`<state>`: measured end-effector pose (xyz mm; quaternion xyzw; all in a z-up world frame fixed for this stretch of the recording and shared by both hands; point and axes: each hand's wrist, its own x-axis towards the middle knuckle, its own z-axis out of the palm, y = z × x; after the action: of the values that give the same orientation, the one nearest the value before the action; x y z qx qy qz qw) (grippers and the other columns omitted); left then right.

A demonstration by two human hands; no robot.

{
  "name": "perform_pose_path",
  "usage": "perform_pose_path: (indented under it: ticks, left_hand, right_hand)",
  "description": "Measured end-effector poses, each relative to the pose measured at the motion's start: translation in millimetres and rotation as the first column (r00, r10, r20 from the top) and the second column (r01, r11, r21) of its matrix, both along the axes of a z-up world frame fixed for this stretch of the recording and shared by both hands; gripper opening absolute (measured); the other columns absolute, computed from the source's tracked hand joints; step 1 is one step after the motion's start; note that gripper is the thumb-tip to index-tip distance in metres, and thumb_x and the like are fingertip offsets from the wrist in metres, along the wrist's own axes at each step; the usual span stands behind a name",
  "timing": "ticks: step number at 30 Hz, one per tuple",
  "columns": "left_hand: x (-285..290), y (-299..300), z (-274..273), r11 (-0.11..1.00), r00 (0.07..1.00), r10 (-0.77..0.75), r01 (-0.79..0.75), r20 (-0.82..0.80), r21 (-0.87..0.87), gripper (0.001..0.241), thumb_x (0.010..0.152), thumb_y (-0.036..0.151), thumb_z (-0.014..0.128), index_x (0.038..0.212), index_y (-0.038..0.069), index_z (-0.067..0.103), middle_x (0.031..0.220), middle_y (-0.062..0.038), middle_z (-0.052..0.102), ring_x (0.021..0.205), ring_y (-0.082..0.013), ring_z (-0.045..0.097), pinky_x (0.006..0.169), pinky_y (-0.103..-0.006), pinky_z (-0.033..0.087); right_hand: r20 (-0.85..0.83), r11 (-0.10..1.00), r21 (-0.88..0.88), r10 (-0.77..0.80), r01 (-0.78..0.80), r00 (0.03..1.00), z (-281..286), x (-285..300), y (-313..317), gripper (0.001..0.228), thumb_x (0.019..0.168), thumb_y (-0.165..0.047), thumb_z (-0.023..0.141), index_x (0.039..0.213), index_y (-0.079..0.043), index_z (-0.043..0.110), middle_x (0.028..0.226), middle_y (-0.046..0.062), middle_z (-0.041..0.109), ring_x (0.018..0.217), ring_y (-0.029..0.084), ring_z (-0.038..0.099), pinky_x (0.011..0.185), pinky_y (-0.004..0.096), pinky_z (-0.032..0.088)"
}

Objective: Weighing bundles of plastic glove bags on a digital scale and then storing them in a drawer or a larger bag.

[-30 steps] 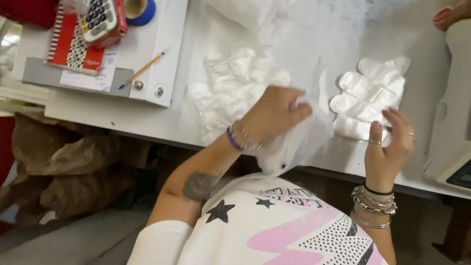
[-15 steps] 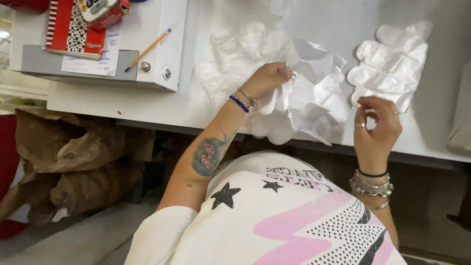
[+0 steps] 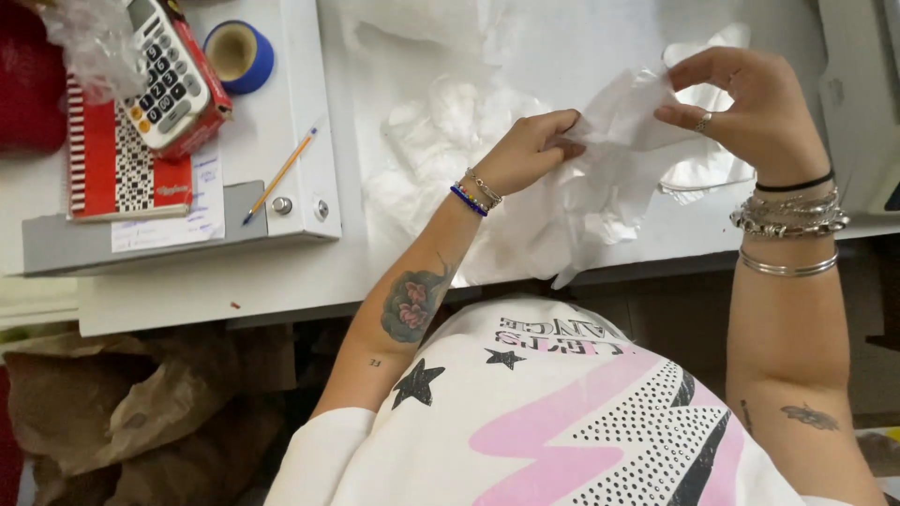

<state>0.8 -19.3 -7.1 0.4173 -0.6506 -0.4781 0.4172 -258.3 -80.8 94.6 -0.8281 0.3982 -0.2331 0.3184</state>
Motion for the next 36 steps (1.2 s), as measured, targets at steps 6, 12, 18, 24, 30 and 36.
perform_pose_path:
  ticks: [6,12,18,24,30,36]
  left_hand:
    - [-9,-28,-16,0.999,0.992,0.011,-0.007,0.127,-0.033,0.025,0.091,0.007,0.065,0.079,0.014,0.044,0.075,0.005,0.051,0.076,-0.0063,0.053,0.07,-0.0228,0.04]
    - [-22,-41,-7,0.994,0.979,-0.023,0.045,0.202,-0.104,0.008,0.09,0.012,0.063,0.086,0.013,0.055,0.076,0.003,0.06,0.074,-0.0123,0.056,0.068,-0.0275,0.042]
    - [-28,-64,-25,0.999,0.969,0.039,-0.036,0.246,-0.017,0.03,0.093,0.039,0.065,0.113,0.018,0.062,0.087,0.001,0.068,0.077,-0.0151,0.061,0.07,-0.0278,0.044]
    - [-44,-90,-63,0.728,0.515,0.68,-0.388,0.522,-0.565,0.086,0.09,0.045,0.08,0.156,0.028,0.028,0.15,-0.006,0.058,0.142,-0.0321,0.048,0.096,-0.0478,0.055]
    - [-37,23,38,0.757,0.78,0.61,-0.524,0.138,-0.389,0.032,0.102,0.037,0.041,0.083,0.014,0.051,0.07,0.0,0.057,0.064,-0.0184,0.055,0.064,-0.0361,0.046]
    - [-54,84,42,0.685,0.905,-0.142,0.381,-0.4,0.621,0.111,0.069,0.082,0.031,0.136,0.0,0.062,0.13,-0.026,0.071,0.118,-0.0331,0.071,0.108,-0.0397,0.055]
  right_hand:
    - [0.036,0.894,-0.387,0.259,-0.225,0.965,-3,-15,3,0.036,0.092,0.01,0.082,0.121,0.012,0.062,0.133,0.027,0.052,0.127,0.041,0.053,0.112,0.049,0.052]
    - [-0.571,0.766,-0.507,0.044,-0.395,0.82,-38,0,-5,0.043,0.081,-0.024,0.086,0.122,-0.021,0.074,0.135,-0.002,0.067,0.153,0.036,0.05,0.129,0.069,0.007]
    - [-0.681,0.844,-0.372,0.034,-0.386,0.732,-33,-2,-25,0.013,0.098,-0.025,0.072,0.093,-0.013,0.073,0.091,-0.003,0.072,0.115,0.027,0.066,0.129,0.073,0.012]
    - [-0.738,0.726,-0.615,-0.395,-0.306,0.548,-1,-22,-41,0.023,0.112,-0.025,0.068,0.091,-0.024,0.077,0.064,-0.005,0.068,0.062,0.016,0.067,0.091,0.029,0.056]
    - [-0.647,0.942,-0.337,-0.229,-0.003,0.727,53,-24,-46,0.04,0.116,-0.043,0.074,0.103,-0.006,0.08,0.067,0.007,0.062,0.066,0.023,0.058,0.061,0.035,0.041]
    - [0.209,0.954,0.155,-0.287,0.258,0.935,42,41,-9,0.023,0.115,-0.001,0.063,0.103,-0.02,0.069,0.099,-0.011,0.065,0.091,-0.001,0.065,0.075,0.015,0.048]
